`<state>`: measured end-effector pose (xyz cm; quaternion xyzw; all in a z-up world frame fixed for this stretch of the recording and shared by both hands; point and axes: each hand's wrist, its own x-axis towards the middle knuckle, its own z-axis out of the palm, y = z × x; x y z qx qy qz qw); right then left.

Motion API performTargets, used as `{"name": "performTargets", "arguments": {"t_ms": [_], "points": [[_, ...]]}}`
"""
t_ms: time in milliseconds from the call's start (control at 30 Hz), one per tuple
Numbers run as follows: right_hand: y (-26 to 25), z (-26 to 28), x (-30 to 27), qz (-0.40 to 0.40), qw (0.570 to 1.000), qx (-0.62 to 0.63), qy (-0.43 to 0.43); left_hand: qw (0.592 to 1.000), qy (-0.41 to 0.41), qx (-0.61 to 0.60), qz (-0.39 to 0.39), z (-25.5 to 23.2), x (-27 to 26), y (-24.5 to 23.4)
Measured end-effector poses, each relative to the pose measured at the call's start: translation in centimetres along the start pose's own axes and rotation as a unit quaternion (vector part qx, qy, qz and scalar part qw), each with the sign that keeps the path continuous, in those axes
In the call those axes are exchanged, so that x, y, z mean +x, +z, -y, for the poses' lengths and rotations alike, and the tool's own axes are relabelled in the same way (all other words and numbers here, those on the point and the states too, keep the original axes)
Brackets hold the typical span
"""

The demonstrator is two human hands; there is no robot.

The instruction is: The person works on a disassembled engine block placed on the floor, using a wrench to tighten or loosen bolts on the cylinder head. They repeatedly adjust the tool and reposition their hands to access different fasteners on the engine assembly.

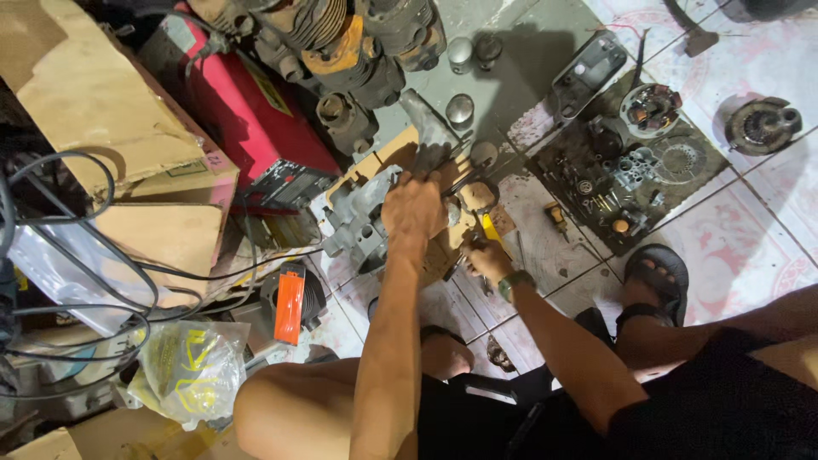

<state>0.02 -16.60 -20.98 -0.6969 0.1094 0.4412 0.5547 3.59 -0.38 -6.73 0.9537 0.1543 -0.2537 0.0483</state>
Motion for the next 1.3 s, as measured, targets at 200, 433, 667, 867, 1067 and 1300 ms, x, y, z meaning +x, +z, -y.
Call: {"name": "performTargets", "arguments": {"t_ms": [200, 433, 667, 867, 1067, 1300], "points": [[-5.3, 6.1, -1.1, -0.113, 0.989, -0.088, -0.024, 1.000, 0.012, 0.011, -0.017, -1.9, -1.7, -4.8], [-10.5, 14.5, -2.3, -0.191, 0.964, 0.098, -0.158, 1.000, -0.002, 0.023, 0.019, -2.3, -3.1, -6.5], [-10.2, 15.0, 1.2, -0.151, 0.943, 0.102, -0.278, 0.999, -0.012, 0.031, 0.041, -1.2, -1.9, -5.2], [-9.8, 13.4, 4.3, -0.125, 0.943, 0.149, -0.270, 0.997, -0.020, 0.037, 0.062, -3.4, -3.5, -9.0], [-9.2, 12.4, 7.0, -0.117, 0.937, 0.185, -0.271, 0.998, -0.030, 0.013, 0.059, -3.2, -3.1, -8.5], [-9.3, 13.7, 5.8, -0.099, 0.952, 0.214, -0.197, 0.997, -0.036, 0.028, 0.068, -3.2, -3.4, -8.8]]}}
